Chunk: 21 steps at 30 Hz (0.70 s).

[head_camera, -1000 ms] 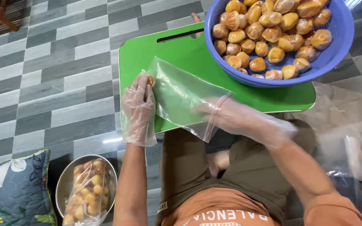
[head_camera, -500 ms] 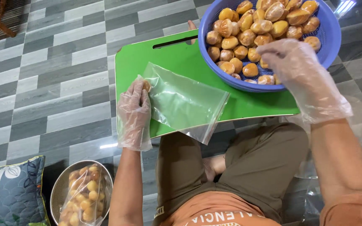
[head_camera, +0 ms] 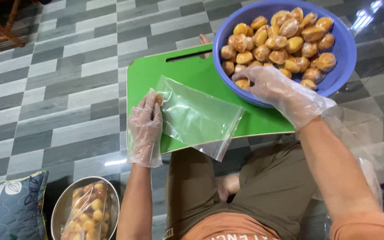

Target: Packing small round food items from a bowl into a plastic bag while sitting on the floor

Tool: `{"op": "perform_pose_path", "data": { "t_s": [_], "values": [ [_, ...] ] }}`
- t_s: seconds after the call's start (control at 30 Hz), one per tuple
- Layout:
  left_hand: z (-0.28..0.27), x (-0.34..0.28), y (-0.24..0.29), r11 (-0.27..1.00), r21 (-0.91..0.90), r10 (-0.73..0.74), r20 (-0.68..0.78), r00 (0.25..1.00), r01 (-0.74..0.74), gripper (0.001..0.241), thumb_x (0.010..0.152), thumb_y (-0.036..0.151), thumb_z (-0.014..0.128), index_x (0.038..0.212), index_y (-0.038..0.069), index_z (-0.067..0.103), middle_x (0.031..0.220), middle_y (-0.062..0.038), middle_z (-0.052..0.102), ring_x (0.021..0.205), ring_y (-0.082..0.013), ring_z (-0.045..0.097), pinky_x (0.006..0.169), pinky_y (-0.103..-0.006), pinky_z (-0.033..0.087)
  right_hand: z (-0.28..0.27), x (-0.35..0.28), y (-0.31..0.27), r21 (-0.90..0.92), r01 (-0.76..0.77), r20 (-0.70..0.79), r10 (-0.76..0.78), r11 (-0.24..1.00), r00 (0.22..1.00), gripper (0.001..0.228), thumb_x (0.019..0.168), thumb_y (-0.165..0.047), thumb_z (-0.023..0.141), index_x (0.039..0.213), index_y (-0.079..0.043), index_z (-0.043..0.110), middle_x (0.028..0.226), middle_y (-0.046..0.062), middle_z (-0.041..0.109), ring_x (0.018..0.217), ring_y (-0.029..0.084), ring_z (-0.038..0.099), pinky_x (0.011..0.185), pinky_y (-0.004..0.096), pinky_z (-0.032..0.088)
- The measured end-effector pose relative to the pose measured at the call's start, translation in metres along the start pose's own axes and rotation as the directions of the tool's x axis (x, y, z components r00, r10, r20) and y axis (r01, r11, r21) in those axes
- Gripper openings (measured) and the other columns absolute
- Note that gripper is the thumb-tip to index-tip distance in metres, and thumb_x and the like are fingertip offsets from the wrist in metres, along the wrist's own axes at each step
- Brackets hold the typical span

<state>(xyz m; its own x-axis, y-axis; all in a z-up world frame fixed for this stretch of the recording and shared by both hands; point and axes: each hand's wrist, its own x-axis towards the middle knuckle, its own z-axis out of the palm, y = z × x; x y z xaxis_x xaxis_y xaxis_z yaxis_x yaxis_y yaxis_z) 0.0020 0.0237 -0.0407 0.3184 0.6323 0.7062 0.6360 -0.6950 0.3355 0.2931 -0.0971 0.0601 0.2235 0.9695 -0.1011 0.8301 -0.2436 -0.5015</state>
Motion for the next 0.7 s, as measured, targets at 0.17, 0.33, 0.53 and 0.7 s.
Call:
{"op": "perform_pose_path", "data": {
  "t_s": [0.17,0.33,0.53,0.7],
  "values": [
    [-0.004,-0.001,0.002,0.999,-0.024,-0.025,0.024,0.999,0.026,0.028,0.087,0.02,0.059,0.113,0.018,0.067,0.109,-0.014,0.066,0.091,-0.0334,0.063,0.083,-0.0416,0.05,0.008,0.003,0.01,-0.02,-0.108,-0.045,0.107,0.994,0.993,0.04,0.077,-0.023,0.061,0.117,-0.027,0.061,0.123,0.007,0.057,0.114,0.035,0.052,0.098,0.045,0.043],
    [-0.001,0.0,-0.001,0.998,-0.005,-0.057,0.067,0.996,0.057,0.027,0.088,0.023,0.058,0.113,0.021,0.067,0.11,-0.012,0.066,0.093,-0.0329,0.063,0.085,-0.0412,0.049,0.006,-0.003,0.008,0.062,-0.134,-0.138,0.142,0.989,0.98,0.044,0.075,-0.026,0.065,0.118,-0.03,0.059,0.126,0.007,0.054,0.115,0.035,0.05,0.099,0.047,0.042],
    [-0.015,0.002,0.008,0.99,-0.001,-0.139,0.161,0.977,0.141,0.029,0.089,0.027,0.054,0.115,0.023,0.064,0.112,-0.014,0.064,0.095,-0.036,0.062,0.088,-0.044,0.048,0.025,0.01,0.044,0.31,0.091,-0.38,0.036,0.946,0.924,0.047,0.075,-0.026,0.075,0.118,-0.025,0.055,0.117,0.005,0.054,0.105,0.023,0.054,0.086,0.036,0.049],
    [-0.029,0.011,0.025,0.992,-0.064,-0.099,0.129,0.987,0.108,0.026,0.087,0.012,0.059,0.112,0.014,0.067,0.103,-0.01,0.069,0.07,-0.0178,0.061,0.063,-0.0276,0.054,0.002,-0.073,-0.029,0.562,0.245,-0.451,0.044,0.79,0.891,0.041,0.083,-0.011,0.063,0.119,-0.005,0.045,0.117,0.021,0.049,0.108,0.029,0.055,0.09,0.035,0.053]
  ]
}}
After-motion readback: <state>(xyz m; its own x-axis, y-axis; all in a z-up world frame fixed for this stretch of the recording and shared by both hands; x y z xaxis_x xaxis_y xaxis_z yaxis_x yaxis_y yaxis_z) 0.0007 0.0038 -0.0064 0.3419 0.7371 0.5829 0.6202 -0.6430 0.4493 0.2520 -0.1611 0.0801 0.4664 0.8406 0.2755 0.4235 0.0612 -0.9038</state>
